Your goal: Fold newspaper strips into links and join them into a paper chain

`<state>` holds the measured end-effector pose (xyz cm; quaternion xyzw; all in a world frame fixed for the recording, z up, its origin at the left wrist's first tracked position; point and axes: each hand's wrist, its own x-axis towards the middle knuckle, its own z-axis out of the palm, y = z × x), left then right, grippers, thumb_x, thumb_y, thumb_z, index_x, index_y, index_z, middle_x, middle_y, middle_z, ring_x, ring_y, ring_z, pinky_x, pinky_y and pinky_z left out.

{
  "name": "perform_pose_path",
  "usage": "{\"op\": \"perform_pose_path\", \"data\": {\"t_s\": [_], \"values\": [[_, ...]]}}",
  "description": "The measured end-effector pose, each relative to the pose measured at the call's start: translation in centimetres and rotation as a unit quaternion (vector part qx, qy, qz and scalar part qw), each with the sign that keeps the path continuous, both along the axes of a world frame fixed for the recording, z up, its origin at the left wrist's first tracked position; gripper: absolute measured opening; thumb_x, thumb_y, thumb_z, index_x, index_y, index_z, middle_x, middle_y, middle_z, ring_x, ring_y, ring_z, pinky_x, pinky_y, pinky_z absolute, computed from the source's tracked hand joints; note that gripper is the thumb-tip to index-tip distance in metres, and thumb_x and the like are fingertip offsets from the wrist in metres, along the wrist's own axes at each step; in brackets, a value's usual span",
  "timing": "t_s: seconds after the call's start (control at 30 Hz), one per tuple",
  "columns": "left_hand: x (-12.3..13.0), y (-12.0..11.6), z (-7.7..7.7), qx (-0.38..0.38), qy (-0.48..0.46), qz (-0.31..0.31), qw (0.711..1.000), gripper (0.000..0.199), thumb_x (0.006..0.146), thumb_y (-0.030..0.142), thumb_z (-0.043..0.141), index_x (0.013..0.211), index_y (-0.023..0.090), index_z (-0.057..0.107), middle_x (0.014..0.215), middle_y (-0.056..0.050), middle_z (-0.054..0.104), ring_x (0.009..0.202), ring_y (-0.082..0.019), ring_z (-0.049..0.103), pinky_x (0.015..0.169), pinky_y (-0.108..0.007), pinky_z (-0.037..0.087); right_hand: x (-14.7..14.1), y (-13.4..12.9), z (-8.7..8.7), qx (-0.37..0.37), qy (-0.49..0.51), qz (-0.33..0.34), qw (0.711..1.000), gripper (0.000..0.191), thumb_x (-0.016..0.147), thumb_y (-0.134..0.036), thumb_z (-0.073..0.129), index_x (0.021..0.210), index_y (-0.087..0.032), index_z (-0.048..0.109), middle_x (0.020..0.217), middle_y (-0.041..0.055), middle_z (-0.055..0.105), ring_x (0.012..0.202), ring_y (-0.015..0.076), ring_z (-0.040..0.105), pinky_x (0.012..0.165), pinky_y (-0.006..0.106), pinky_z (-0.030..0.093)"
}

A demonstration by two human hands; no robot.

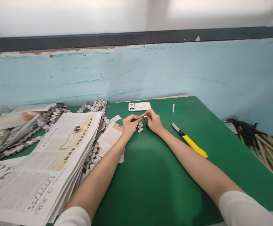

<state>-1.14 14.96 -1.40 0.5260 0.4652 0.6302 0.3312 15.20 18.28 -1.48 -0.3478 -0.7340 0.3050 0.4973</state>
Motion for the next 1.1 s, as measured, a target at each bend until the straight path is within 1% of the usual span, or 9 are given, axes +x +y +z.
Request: {"op": "perform_pose_path", "data": {"t_s": [0.2, 0.33, 0.47, 0.57, 0.7, 0.8, 0.93, 1.03, 1.1], "values": [[-0.1, -0.1, 0.0, 0.019, 0.027, 0.008, 0.999, 0.022, 0.076, 0.035, 0.085, 0.069, 0.019, 0.071, 0.080, -0.006, 0.075, 0.080, -0.021, 0.071, 0.076, -0.035, 0.058, 0.1, 0.0, -0.1, 0.015, -0.007, -0.004, 1.000, 0.009, 0.096, -0.018, 0.047, 0.098, -0.024, 0.053, 0.082, 0.0025, 0.069, 0.072, 0.0188, 0.066, 0.071, 0.031, 0.051], [-0.1, -0.2, 0.5, -0.018, 0.032, 0.014, 0.999, 0.022, 0.076, 0.035, 0.084, 0.075, 0.019, 0.069, 0.080, -0.005, 0.074, 0.077, -0.019, 0.070, 0.073, -0.033, 0.057, -0.1, 0.0, 0.1, 0.006, 0.002, -0.002, 1.000, 0.008, 0.096, -0.019, 0.047, 0.097, -0.024, 0.053, 0.077, 0.0007, 0.067, 0.070, 0.0184, 0.065, 0.070, 0.031, 0.050], [-0.1, 0.0, 1.0, -0.043, -0.017, -0.020, 0.999, 0.022, 0.078, 0.029, 0.082, 0.088, 0.019, 0.066, 0.085, -0.004, 0.072, 0.079, -0.017, 0.070, 0.074, -0.029, 0.057, -0.3, -0.1, 0.4, -0.016, -0.003, 0.006, 1.000, 0.008, 0.094, -0.018, 0.047, 0.096, -0.024, 0.052, 0.071, -0.0014, 0.063, 0.066, 0.0180, 0.063, 0.068, 0.030, 0.049], [-0.4, 0.3, 1.0, -0.049, -0.029, -0.043, 0.997, 0.023, 0.080, 0.026, 0.079, 0.098, 0.019, 0.067, 0.089, -0.004, 0.072, 0.080, -0.016, 0.071, 0.075, -0.029, 0.057, -0.3, -0.3, 0.6, -0.028, -0.003, 0.021, 0.999, 0.009, 0.092, -0.017, 0.047, 0.095, -0.024, 0.052, 0.073, -0.0008, 0.065, 0.065, 0.0175, 0.062, 0.068, 0.030, 0.048], [-1.1, 0.9, 0.4, -0.048, -0.043, -0.018, 0.998, 0.025, 0.082, 0.027, 0.076, 0.103, 0.020, 0.065, 0.086, -0.002, 0.067, 0.077, -0.014, 0.068, 0.073, -0.028, 0.055, -0.3, -0.5, 0.8, -0.048, 0.003, 0.042, 0.998, 0.006, 0.092, -0.018, 0.049, 0.093, -0.024, 0.050, 0.078, 0.0002, 0.069, 0.063, 0.0163, 0.060, 0.066, 0.029, 0.047], [-1.6, 1.3, 0.2, -0.065, -0.100, -0.011, 0.993, 0.030, 0.083, 0.028, 0.074, 0.109, 0.022, 0.059, 0.085, 0.000, 0.062, 0.071, -0.012, 0.064, 0.068, -0.026, 0.053, -0.3, -0.5, 0.9, -0.056, 0.006, 0.043, 0.997, 0.003, 0.093, -0.021, 0.051, 0.092, -0.024, 0.050, 0.075, -0.0004, 0.068, 0.061, 0.0159, 0.057, 0.063, 0.029, 0.045], [-1.9, 1.6, 0.4, -0.109, -0.200, -0.042, 0.973, 0.026, 0.084, 0.023, 0.067, 0.104, 0.022, 0.052, 0.078, 0.003, 0.055, 0.054, -0.008, 0.051, 0.054, -0.021, 0.041, -0.4, -0.5, 1.2, -0.065, -0.002, 0.039, 0.997, 0.003, 0.094, -0.024, 0.051, 0.092, -0.024, 0.050, 0.073, -0.0002, 0.068, 0.059, 0.0154, 0.055, 0.062, 0.028, 0.044], [-1.8, 1.6, 0.8, -0.133, -0.219, -0.047, 0.965, 0.015, 0.088, 0.028, 0.061, 0.098, 0.022, 0.051, 0.070, 0.004, 0.048, 0.048, -0.007, 0.040, 0.048, -0.021, 0.030, -0.4, -0.5, 1.3, -0.071, -0.005, 0.037, 0.997, 0.003, 0.094, -0.025, 0.051, 0.091, -0.024, 0.050, 0.073, -0.0003, 0.067, 0.058, 0.0152, 0.055, 0.061, 0.028, 0.044], [-1.7, 1.6, 0.8, -0.135, -0.218, -0.044, 0.965, 0.017, 0.090, 0.034, 0.059, 0.097, 0.022, 0.049, 0.068, 0.005, 0.045, 0.048, -0.008, 0.038, 0.048, -0.021, 0.027, -0.4, -0.5, 1.3, -0.074, -0.004, 0.037, 0.997, 0.004, 0.094, -0.027, 0.051, 0.091, -0.024, 0.050, 0.073, -0.0004, 0.067, 0.058, 0.0150, 0.054, 0.061, 0.028, 0.044]]}}
